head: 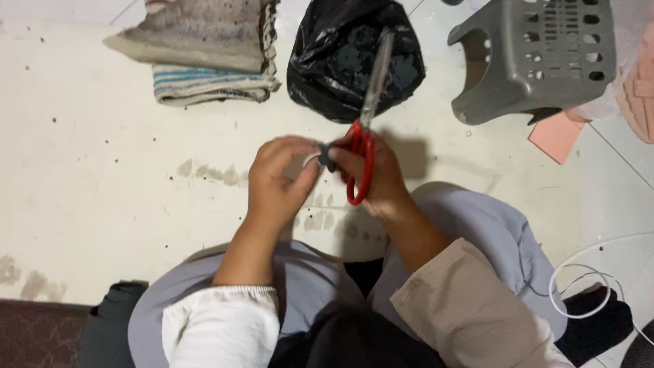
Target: The person sits on the floor and uses red-handled scissors to trim small black flower-shaped pieces of foam. They place the trimmed pieces into a black plastic bag. The person then picks up a pink rectangular piece of foam with pre-drawn lines and cuts along them before placing the pieces into the bag.
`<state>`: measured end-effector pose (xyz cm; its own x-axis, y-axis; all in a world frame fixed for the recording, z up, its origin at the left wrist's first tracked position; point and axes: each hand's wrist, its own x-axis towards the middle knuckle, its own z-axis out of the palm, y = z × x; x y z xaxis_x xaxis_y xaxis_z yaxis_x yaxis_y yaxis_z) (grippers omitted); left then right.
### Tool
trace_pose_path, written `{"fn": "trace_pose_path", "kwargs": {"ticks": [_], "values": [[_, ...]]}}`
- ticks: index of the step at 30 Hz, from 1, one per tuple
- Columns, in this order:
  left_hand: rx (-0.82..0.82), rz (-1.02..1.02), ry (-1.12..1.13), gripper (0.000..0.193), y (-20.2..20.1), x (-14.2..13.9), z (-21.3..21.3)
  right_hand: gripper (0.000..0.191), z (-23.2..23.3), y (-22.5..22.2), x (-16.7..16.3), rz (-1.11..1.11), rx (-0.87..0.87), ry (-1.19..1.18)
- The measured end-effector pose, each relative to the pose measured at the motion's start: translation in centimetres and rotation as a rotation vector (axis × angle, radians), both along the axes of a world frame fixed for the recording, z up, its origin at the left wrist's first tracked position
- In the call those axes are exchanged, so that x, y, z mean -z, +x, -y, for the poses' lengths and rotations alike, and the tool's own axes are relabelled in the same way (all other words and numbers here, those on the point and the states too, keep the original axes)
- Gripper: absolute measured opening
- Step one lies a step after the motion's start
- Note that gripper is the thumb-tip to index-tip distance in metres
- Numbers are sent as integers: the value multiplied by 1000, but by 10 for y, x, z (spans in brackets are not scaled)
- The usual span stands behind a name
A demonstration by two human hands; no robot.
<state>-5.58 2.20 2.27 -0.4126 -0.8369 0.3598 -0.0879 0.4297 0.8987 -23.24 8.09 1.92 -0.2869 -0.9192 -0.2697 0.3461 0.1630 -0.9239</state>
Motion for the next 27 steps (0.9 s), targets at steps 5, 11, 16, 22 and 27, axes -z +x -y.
{"fn": "trace_pose_path", "kwargs": {"ticks": [5,11,16,22,27], "values": [[256,-319,760,32,0,25,0,18,-1,8,-2,-5,82,-103],[90,-383,870,16,-8,40,-2,19,-3,8,2,-137,64,-152],[-66,-509,929,21,-2,44,9,34,-8,-2,-8,-481,-119,-128],[-75,-527,906,11,2,48,12,63,-17,2,-34,-1070,-189,-8],[-70,-555,936,6,2,45,13,64,-12,-2,-34,-1326,-134,-279]]}}
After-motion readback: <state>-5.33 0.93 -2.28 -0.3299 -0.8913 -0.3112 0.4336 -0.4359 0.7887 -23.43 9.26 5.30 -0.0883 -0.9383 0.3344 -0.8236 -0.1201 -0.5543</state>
